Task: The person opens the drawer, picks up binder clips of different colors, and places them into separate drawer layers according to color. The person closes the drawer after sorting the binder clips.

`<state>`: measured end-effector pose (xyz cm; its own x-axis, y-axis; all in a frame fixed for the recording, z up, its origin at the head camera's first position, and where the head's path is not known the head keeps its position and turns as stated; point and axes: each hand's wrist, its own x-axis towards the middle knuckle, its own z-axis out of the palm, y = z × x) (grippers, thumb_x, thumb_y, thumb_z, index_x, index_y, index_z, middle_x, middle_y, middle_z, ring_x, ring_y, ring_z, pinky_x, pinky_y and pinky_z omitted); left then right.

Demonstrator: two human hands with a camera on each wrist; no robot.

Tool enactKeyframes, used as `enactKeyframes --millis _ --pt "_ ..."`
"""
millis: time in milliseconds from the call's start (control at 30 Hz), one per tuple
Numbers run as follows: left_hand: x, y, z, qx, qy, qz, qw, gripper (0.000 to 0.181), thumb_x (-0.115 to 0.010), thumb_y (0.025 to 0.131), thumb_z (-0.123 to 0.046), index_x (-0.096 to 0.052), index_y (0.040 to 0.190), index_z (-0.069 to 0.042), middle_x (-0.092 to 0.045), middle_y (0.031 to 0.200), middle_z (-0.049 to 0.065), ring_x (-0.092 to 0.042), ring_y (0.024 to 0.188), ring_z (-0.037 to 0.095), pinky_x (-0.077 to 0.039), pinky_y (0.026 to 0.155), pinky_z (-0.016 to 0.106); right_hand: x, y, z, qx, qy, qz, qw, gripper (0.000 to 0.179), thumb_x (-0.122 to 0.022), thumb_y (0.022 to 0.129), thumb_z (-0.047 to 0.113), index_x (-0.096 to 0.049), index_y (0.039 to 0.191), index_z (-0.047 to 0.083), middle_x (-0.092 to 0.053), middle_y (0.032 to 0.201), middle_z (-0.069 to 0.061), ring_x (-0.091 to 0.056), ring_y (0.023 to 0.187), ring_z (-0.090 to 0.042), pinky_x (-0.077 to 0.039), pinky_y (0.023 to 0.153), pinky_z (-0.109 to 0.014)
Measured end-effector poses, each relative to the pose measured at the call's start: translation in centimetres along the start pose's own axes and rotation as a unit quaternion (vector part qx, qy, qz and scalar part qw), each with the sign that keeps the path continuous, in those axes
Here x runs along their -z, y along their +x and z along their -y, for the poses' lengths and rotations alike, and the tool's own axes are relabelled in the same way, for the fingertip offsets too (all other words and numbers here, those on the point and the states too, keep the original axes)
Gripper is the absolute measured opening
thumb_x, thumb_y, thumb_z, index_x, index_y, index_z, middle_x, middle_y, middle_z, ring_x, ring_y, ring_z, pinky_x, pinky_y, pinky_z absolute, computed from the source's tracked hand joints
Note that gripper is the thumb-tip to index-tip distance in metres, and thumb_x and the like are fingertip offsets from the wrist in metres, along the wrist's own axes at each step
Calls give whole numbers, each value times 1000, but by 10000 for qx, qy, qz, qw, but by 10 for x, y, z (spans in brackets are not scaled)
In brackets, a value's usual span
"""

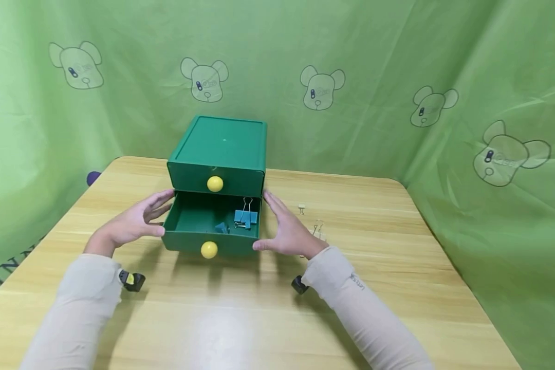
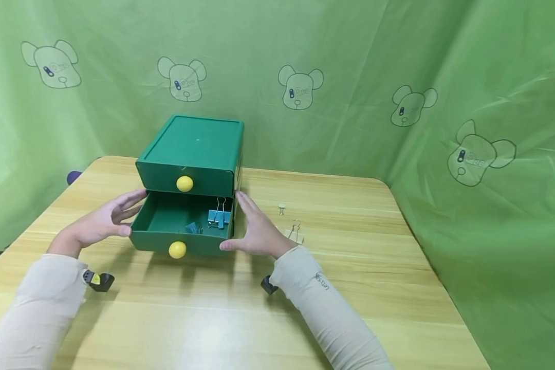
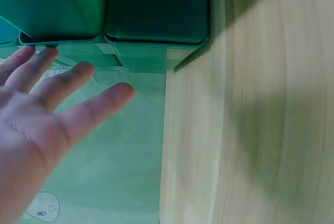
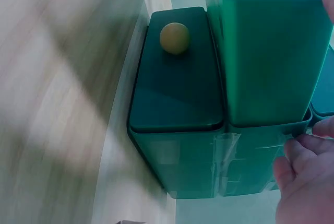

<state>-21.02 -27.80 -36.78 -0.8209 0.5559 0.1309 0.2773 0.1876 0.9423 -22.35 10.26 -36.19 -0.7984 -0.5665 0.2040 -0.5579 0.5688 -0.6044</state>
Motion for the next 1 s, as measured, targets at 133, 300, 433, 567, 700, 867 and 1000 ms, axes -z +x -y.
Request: enactKeyframes --millis 133,300,433,567,700,867,1000 --pt "-4 5 -1 216 381 -755 9962 67 -60 95 -5 -22 148 10 -23 153 28 -23 138 47 -39 94 15 -2 7 -3 -78 323 -632 9975 99 -83 75 40 -29 151 7 -36 153 -7 -38 136 -25 -32 109 -44" --pt "-11 18 0 345 1479 -1984 9683 43 -61 97 -19 -52 129 9 -53 133 27 -51 123 41 -46 97 35 -8 19 -9 -34 728 -1503 9859 68 -83 78 25 -52 135 3 -62 127 -9 -59 115 -22 -45 98 -35" --pt "-17 31 0 188 2165 -2835 9340 29 -66 94 -20 -63 106 6 -65 113 25 -61 108 41 -48 90 53 -13 27 -11 96 657 -2110 9752 48 -82 79 17 -62 120 1 -69 112 -10 -66 101 -22 -50 90 -32" --pt "-22 39 0 25 2566 -3299 9085 19 -69 91 -15 -62 91 3 -68 98 24 -65 98 42 -50 83 56 -15 33 -10 243 535 -2518 9660 33 -80 79 10 -66 107 -1 -71 99 -12 -70 88 -22 -54 82 -33" --pt "-23 42 -1 26 2669 -3371 9028 19 -70 91 -13 -59 91 3 -68 93 23 -66 94 42 -52 79 55 -17 35 -10 308 434 -2668 9623 25 -79 80 7 -66 100 -1 -71 91 -11 -70 81 -21 -55 76 -31" --pt "-23 40 -11 238 2161 -3300 9186 42 -68 92 -26 -52 119 1 -59 119 23 -60 109 42 -50 85 55 -23 29 -9 848 90 -2808 9560 9 -72 87 5 -66 91 -1 -68 78 -8 -65 68 -17 -54 64 -28" --pt "-22 47 -29 -71 1955 -3519 9153 62 -72 89 -31 -42 138 -6 -38 146 17 -44 128 39 -44 94 56 -32 26 -7 1125 233 -1970 9737 8 -60 94 3 -66 94 -3 -65 73 -8 -59 60 -13 -51 56 -24"
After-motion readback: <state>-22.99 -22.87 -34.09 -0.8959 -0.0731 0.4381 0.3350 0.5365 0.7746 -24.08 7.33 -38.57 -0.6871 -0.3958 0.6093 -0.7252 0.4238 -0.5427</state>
